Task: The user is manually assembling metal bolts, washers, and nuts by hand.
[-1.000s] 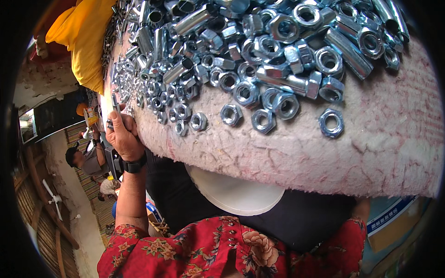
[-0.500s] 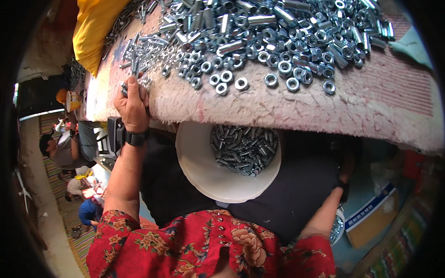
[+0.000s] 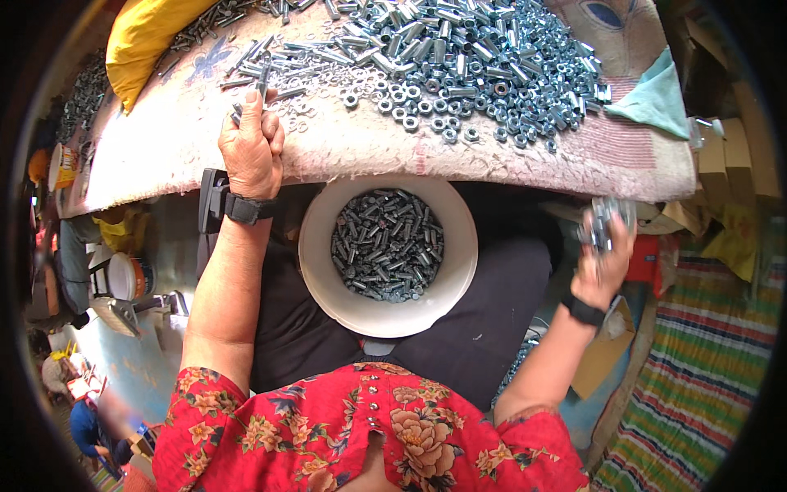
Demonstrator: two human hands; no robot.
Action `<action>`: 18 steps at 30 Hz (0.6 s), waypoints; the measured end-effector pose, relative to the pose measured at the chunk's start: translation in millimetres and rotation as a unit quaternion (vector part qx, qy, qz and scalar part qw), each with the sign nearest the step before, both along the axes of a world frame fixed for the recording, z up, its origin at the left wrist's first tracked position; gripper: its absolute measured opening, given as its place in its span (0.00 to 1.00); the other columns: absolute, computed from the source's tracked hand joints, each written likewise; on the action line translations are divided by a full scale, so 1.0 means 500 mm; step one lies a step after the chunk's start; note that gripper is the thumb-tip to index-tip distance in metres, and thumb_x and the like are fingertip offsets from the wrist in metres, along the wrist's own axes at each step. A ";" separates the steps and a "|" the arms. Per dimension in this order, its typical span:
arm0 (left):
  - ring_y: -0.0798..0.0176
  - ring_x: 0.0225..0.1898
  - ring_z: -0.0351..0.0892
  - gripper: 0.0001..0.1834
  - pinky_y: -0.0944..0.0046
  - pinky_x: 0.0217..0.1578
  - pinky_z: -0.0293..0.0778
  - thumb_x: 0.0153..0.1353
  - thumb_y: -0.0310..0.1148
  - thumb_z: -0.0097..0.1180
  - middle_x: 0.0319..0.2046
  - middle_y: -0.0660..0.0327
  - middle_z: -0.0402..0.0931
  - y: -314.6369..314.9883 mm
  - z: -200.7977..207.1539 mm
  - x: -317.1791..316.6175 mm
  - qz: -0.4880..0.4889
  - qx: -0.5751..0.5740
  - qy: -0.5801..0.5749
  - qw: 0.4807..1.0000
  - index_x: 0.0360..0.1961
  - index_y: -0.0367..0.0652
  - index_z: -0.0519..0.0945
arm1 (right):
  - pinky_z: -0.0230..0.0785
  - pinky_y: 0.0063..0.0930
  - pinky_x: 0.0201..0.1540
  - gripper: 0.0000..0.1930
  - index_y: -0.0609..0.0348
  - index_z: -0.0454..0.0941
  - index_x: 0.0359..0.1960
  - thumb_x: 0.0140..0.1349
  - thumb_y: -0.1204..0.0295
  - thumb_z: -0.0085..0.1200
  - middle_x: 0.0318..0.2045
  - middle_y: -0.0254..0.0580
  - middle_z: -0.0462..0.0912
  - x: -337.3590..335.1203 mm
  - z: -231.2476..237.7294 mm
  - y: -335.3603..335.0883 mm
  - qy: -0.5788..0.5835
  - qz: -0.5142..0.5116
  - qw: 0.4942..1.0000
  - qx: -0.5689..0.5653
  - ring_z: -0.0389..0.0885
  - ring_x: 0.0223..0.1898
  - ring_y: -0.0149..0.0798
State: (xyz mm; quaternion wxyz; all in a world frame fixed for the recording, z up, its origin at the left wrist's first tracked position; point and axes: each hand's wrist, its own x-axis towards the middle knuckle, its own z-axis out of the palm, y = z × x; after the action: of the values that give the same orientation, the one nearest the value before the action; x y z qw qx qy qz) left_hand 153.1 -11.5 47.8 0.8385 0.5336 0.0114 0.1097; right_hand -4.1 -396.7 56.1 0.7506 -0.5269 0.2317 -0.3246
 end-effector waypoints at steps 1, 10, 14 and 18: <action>0.78 0.14 0.53 0.11 0.77 0.11 0.52 0.63 0.34 0.49 0.18 0.68 0.64 0.001 0.006 -0.002 0.010 -0.046 0.004 0.999 0.33 0.35 0.73 | 0.76 0.26 0.31 0.16 0.60 0.69 0.42 0.51 0.75 0.54 0.30 0.39 0.75 0.052 0.038 0.050 -0.016 0.025 0.999 0.013 0.77 0.29 0.33; 0.78 0.17 0.56 0.08 0.79 0.11 0.53 0.62 0.32 0.48 0.31 0.60 0.73 0.063 0.009 -0.050 -0.034 -0.157 0.078 0.984 0.38 0.39 0.70 | 0.59 0.16 0.15 0.11 0.55 0.76 0.32 0.46 0.72 0.62 0.20 0.26 0.76 0.421 0.063 0.453 -0.013 0.332 0.920 -0.209 0.70 0.18 0.20; 0.78 0.18 0.57 0.08 0.79 0.11 0.54 0.62 0.31 0.48 0.32 0.60 0.73 0.082 0.014 -0.058 -0.065 -0.173 0.104 0.977 0.40 0.40 0.69 | 0.68 0.23 0.27 0.14 0.59 0.80 0.31 0.45 0.64 0.62 0.22 0.38 0.81 0.485 0.016 0.512 -0.028 0.284 0.815 -0.504 0.77 0.22 0.29; 0.79 0.16 0.58 0.09 0.79 0.10 0.53 0.60 0.35 0.52 0.23 0.66 0.69 0.091 0.011 -0.059 -0.055 -0.174 0.115 0.976 0.34 0.39 0.72 | 0.69 0.30 0.32 0.10 0.56 0.80 0.27 0.50 0.63 0.56 0.22 0.45 0.78 0.498 0.018 0.533 -0.056 0.280 0.753 -0.593 0.77 0.25 0.41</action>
State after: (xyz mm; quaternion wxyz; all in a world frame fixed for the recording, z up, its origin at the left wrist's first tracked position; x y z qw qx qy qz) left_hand 123.8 34.2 53.3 0.9162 0.3886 0.0978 -0.0023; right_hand 244.7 -130.4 65.0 0.3564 -0.8884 -0.2076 -0.2017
